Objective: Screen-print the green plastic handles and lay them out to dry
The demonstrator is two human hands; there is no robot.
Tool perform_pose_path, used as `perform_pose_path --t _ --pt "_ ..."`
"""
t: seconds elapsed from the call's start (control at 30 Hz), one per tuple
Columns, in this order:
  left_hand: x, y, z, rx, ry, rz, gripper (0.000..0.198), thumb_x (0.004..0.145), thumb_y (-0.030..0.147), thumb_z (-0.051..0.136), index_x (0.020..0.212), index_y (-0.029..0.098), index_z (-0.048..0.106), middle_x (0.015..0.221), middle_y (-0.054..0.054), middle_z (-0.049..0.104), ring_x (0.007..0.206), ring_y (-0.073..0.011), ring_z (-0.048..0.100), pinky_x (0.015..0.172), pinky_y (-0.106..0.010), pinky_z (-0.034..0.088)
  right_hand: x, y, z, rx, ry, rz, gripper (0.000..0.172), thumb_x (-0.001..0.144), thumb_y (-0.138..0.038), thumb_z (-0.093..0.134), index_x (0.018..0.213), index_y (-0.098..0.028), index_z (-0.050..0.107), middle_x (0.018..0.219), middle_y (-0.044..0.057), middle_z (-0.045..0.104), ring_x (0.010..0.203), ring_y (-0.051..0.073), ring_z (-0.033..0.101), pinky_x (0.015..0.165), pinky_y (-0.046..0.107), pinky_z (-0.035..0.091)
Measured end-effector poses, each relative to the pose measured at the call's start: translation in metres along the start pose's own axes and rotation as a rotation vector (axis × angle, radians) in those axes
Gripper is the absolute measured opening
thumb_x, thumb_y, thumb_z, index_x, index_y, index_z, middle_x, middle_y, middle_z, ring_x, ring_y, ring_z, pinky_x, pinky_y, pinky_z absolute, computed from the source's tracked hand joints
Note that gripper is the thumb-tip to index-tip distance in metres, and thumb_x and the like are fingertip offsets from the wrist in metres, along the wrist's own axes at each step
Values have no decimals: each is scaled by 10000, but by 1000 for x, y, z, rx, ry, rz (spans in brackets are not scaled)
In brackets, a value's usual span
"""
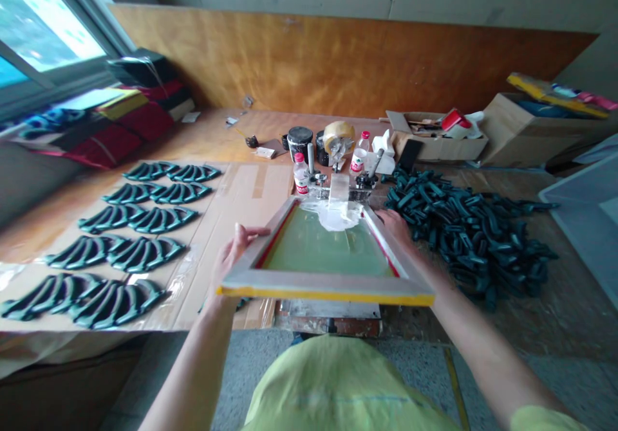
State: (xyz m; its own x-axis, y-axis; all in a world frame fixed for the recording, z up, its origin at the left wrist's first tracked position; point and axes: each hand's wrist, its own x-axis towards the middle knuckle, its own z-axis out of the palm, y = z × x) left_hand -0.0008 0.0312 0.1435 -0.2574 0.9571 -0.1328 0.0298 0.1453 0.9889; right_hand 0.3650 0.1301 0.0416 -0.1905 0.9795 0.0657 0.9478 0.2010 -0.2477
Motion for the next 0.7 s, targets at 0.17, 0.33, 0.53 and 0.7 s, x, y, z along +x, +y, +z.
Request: perform_pose_path --t 0.17,0.33,0.53,0.7 --pt "-29 -76 -10 91 -151 -260 815 668 651 696 1330 194 562 680 1 655 608 -178 614 544 -255 458 32 -27 -27 117 303 -93 486 878 -289 601 1341 -166 514 1353 152 533 1256 274 489 1053 432 409" --pt "-25 -132 -3 177 -143 -230 849 729 578 664 1451 206 418 634 53 571 556 -133 552 530 -229 429 65 -83 -25 -43 18 -231 398 802 -196 680 1186 -143 592 1129 144 642 1081 274 578 927 383 470" --pt "-22 -154 -8 165 -164 -247 787 761 569 629 1430 194 452 682 41 573 602 -135 552 566 -233 438 38 -84 -7 -116 -178 -312 144 836 -133 560 927 -143 671 925 117 698 903 225 625 779 294 467" --pt "-22 -159 -9 166 -158 -248 729 785 572 611 1405 210 483 697 39 557 634 -136 549 594 -229 438 -2 -58 -11 6 -192 -658 281 785 0 495 913 -166 682 895 67 685 919 193 600 800 275 448"
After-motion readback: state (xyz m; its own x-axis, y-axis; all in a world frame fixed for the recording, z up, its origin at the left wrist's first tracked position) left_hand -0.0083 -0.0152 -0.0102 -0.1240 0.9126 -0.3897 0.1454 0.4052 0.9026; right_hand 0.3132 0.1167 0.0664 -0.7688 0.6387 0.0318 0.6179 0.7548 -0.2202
